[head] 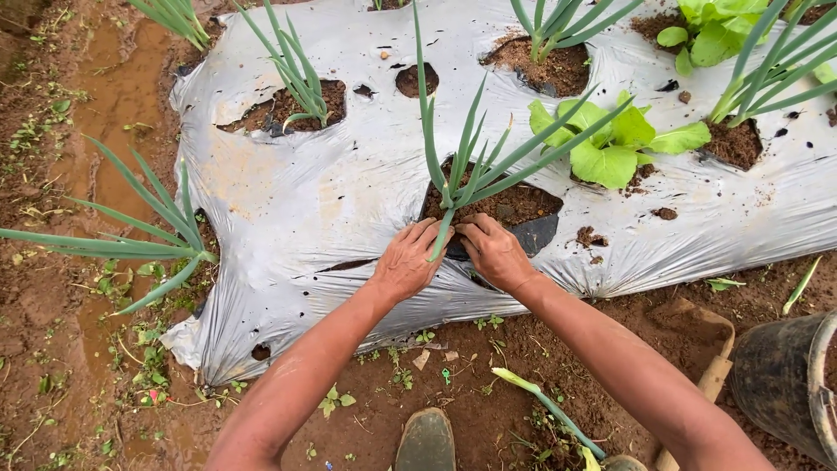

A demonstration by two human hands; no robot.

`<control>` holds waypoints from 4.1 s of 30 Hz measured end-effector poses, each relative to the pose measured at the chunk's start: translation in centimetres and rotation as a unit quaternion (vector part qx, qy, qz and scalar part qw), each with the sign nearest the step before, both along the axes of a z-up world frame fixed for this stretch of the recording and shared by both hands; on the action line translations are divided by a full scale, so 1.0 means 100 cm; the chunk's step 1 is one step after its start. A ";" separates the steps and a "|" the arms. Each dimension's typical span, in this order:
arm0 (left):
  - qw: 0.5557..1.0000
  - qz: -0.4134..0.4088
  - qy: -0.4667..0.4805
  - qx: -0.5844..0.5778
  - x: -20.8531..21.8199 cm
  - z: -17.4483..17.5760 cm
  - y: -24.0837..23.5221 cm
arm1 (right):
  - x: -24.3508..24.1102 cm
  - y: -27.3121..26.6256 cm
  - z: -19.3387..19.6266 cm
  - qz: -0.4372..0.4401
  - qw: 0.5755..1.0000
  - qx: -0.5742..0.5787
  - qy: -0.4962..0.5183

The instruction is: Planting seedlings into a prepared field bed through plastic mulch using a hand hoe and soil from a bucket.

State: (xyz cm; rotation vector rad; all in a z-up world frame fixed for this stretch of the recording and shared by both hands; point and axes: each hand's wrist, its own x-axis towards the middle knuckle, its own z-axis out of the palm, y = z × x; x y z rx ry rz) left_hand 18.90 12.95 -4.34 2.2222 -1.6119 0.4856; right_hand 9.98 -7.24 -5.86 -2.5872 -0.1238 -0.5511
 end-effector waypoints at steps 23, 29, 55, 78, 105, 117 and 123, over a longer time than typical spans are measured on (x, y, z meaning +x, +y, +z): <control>0.985 -0.056 0.159 -0.023 -0.082 0.036 -0.093 | -0.097 -0.063 0.051 -0.096 0.993 -0.064 0.020; 0.955 -0.133 0.261 0.034 -0.143 0.068 -0.167 | -0.184 -0.114 0.088 -0.182 0.982 -0.005 0.049; 0.890 -0.169 0.410 0.108 -0.359 0.093 -0.342 | -0.460 -0.127 0.109 -0.402 0.812 0.001 0.423; 0.903 -0.194 0.366 0.116 -0.380 0.111 -0.350 | -0.415 -0.182 0.143 -0.146 0.770 0.105 0.612; 0.796 -0.060 0.591 0.118 -0.373 0.108 -0.355 | -0.423 -0.235 0.034 -0.213 0.776 0.167 0.570; 0.807 -0.075 0.577 0.101 -0.374 0.099 -0.355 | -0.451 -0.194 0.112 -0.131 0.790 0.241 0.548; 0.809 -0.077 0.575 0.095 -0.373 0.097 -0.357 | -0.440 -0.192 0.105 -0.247 0.791 0.274 0.488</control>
